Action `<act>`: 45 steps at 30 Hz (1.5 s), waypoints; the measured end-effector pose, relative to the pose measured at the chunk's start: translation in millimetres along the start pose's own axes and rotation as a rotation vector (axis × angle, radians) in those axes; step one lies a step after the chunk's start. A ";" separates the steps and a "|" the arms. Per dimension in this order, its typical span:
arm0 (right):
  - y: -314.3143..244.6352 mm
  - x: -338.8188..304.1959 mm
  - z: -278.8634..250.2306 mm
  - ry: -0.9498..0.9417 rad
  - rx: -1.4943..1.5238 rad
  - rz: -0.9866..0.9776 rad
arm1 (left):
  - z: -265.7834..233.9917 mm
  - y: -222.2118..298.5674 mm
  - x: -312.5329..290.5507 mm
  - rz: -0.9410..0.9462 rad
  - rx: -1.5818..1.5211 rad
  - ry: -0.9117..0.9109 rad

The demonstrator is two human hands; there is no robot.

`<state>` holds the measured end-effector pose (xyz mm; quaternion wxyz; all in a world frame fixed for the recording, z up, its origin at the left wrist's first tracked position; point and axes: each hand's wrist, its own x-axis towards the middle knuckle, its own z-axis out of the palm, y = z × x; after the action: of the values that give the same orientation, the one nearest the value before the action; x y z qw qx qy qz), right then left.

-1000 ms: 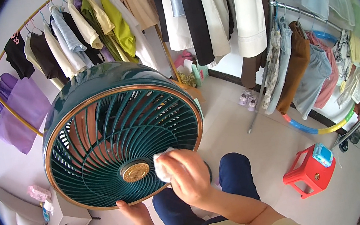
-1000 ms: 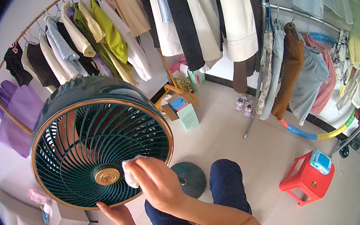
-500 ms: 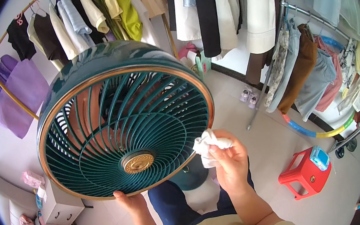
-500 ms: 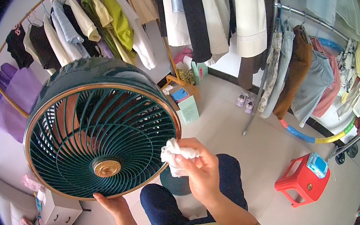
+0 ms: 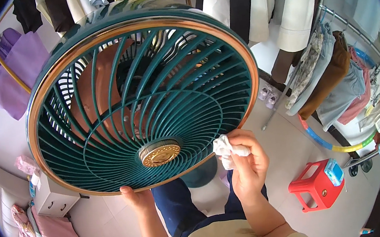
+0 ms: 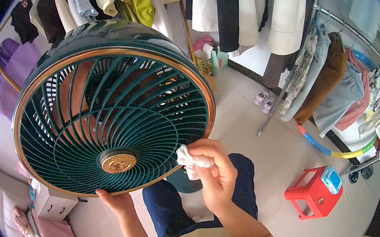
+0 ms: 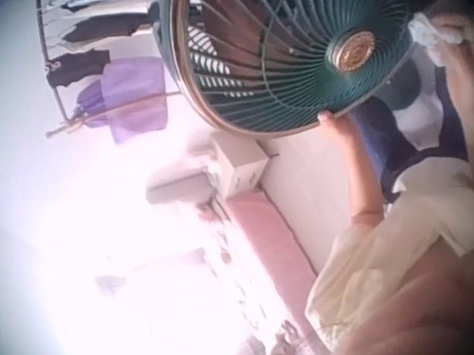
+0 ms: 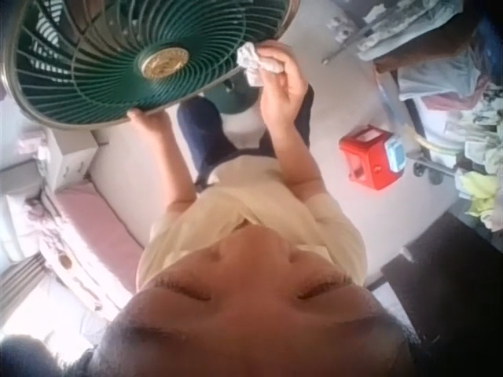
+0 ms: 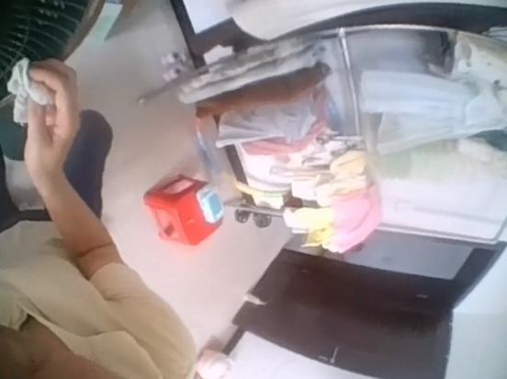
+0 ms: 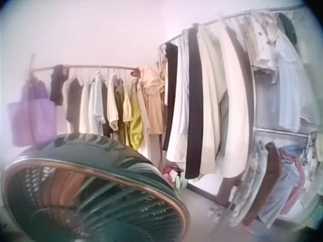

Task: The person wipes the front grill of a green standing fan with a white cloth, cleaning between the slats and around the center emblem before picking up a phone.

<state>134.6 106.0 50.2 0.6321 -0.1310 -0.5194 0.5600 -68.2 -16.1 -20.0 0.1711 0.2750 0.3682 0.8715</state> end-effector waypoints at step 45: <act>0.5 28.2 32.5 -0.020 -0.706 -0.691 | 14.2 0.6 11.5 0.052 0.000 0.324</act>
<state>103.5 116.4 78.1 0.6927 -0.1518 -0.6966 0.1088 -68.7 -3.0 -7.3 0.0869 0.1403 0.3839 0.9085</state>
